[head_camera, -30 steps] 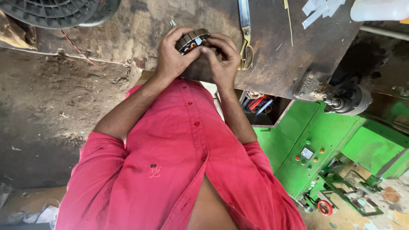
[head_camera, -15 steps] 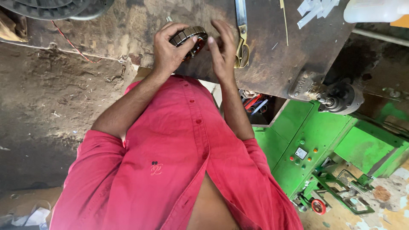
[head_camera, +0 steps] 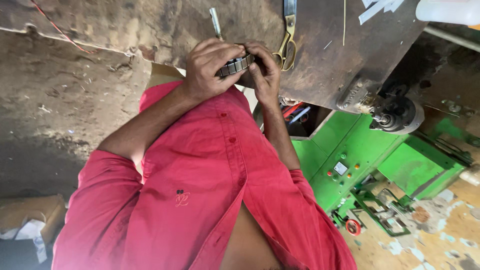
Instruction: The person works on a motor stator, using a tool to adjust copper windings and securing them with a white tie. They then handle a smaller cylindrical component and cut a white strip with scissors.
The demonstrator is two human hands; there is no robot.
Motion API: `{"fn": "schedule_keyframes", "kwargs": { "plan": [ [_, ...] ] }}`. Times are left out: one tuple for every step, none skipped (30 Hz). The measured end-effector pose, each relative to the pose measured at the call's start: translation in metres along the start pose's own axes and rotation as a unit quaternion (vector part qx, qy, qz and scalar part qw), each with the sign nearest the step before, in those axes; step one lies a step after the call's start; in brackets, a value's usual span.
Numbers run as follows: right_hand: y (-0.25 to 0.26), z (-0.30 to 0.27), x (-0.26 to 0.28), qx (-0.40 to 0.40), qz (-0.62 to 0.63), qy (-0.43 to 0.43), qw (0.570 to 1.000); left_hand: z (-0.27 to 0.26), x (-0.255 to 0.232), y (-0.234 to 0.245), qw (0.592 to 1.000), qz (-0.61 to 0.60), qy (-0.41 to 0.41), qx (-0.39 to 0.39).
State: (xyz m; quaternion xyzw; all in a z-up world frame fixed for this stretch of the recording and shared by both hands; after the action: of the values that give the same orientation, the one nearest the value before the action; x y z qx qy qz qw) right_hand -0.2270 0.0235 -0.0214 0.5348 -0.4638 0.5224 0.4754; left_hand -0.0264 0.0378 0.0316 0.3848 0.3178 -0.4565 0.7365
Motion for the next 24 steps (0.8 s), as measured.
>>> {"fn": "schedule_keyframes", "kwargs": {
  "plan": [
    [0.003, -0.004, -0.003, -0.005, 0.01, -0.013, 1.0, -0.001, 0.0, -0.001, 1.0, 0.003, -0.008, 0.0],
    [0.004, -0.007, -0.005, -0.012, 0.019, -0.025, 0.999, -0.001, 0.0, -0.002, 1.0, 0.006, -0.017, 0.001],
    [0.006, -0.009, -0.008, -0.018, 0.029, -0.037, 0.999, -0.002, 0.0, -0.002, 1.0, 0.005, -0.022, 0.006],
    [0.007, -0.011, -0.01, -0.02, 0.03, -0.039, 0.999, -0.002, 0.001, -0.003, 1.0, 0.003, -0.028, 0.011],
    [0.009, -0.012, -0.012, -0.022, 0.031, -0.04, 0.999, -0.003, 0.0, -0.004, 0.999, 0.002, -0.034, 0.016],
    [0.009, -0.013, -0.015, -0.023, 0.031, -0.041, 0.998, -0.003, 0.001, -0.004, 0.999, 0.004, -0.033, 0.023],
    [0.01, -0.014, -0.018, -0.026, 0.038, -0.049, 0.998, -0.005, 0.002, -0.004, 0.999, 0.007, -0.031, 0.03],
    [0.012, -0.016, -0.019, -0.029, 0.044, -0.056, 0.997, -0.007, 0.001, -0.005, 0.999, 0.01, -0.03, 0.036],
    [0.015, -0.018, -0.019, -0.031, 0.051, -0.063, 0.996, -0.008, -0.001, -0.006, 0.999, 0.011, -0.029, 0.038],
    [0.015, -0.019, -0.02, -0.029, 0.049, -0.058, 0.997, -0.009, 0.0, -0.008, 0.999, 0.012, -0.029, 0.04],
    [0.016, -0.018, -0.02, -0.026, 0.046, -0.053, 0.997, -0.009, 0.0, -0.009, 0.999, 0.014, -0.029, 0.043],
    [0.015, -0.018, -0.02, -0.023, 0.045, -0.048, 0.998, -0.008, 0.001, -0.01, 0.998, 0.017, -0.03, 0.043],
    [0.015, -0.018, -0.02, -0.025, 0.049, -0.052, 0.997, -0.008, 0.001, -0.011, 0.998, 0.021, -0.03, 0.044],
    [0.015, -0.017, -0.021, -0.028, 0.054, -0.054, 0.997, -0.007, 0.001, -0.012, 0.998, 0.024, -0.034, 0.046],
    [0.015, -0.016, -0.021, -0.03, 0.06, -0.056, 0.996, -0.005, 0.002, -0.013, 0.998, 0.027, -0.024, 0.047],
    [0.013, -0.013, -0.021, -0.041, 0.062, -0.06, 0.995, -0.002, 0.004, -0.013, 0.998, 0.03, -0.017, 0.05],
    [0.012, -0.009, -0.021, -0.052, 0.064, -0.065, 0.994, 0.002, 0.004, -0.013, 0.998, 0.033, -0.01, 0.052],
    [0.011, -0.005, -0.021, -0.063, 0.067, -0.068, 0.993, 0.005, 0.006, -0.012, 0.998, 0.03, 0.015, 0.061],
    [0.009, 0.0, -0.022, -0.065, 0.071, -0.077, 0.992, 0.009, 0.009, -0.011, 0.996, 0.026, 0.041, 0.07],
    [0.005, 0.009, -0.022, -0.067, 0.076, -0.083, 0.991, 0.015, 0.012, -0.009, 0.995, 0.025, 0.062, 0.078],
    [0.003, 0.016, -0.02, -0.069, 0.081, -0.089, 0.99, 0.019, 0.012, -0.008, 0.994, 0.01, 0.08, 0.077],
    [0.0, 0.023, -0.019, -0.069, 0.075, -0.103, 0.989, 0.023, 0.014, -0.008, 0.993, -0.003, 0.096, 0.074],
    [-0.003, 0.032, -0.019, -0.068, 0.069, -0.118, 0.988, 0.028, 0.016, -0.008, 0.991, -0.016, 0.112, 0.072],
    [-0.007, 0.039, -0.018, -0.068, 0.063, -0.134, 0.987, 0.031, 0.02, -0.007, 0.989, -0.03, 0.134, 0.06]
  ]
}}
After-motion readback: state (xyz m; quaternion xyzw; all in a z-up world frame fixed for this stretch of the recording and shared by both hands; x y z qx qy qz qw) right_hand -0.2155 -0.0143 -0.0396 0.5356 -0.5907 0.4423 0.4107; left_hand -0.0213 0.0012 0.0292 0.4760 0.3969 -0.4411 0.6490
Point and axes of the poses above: each hand's wrist, its own z-axis towards the middle knuckle, its own y-axis out of the back of the hand, x = y × z, the point moved 4 cm from there along z, towards the middle knuckle, and after that the axes turned 12 degrees about -x, right-handed, at the moved point
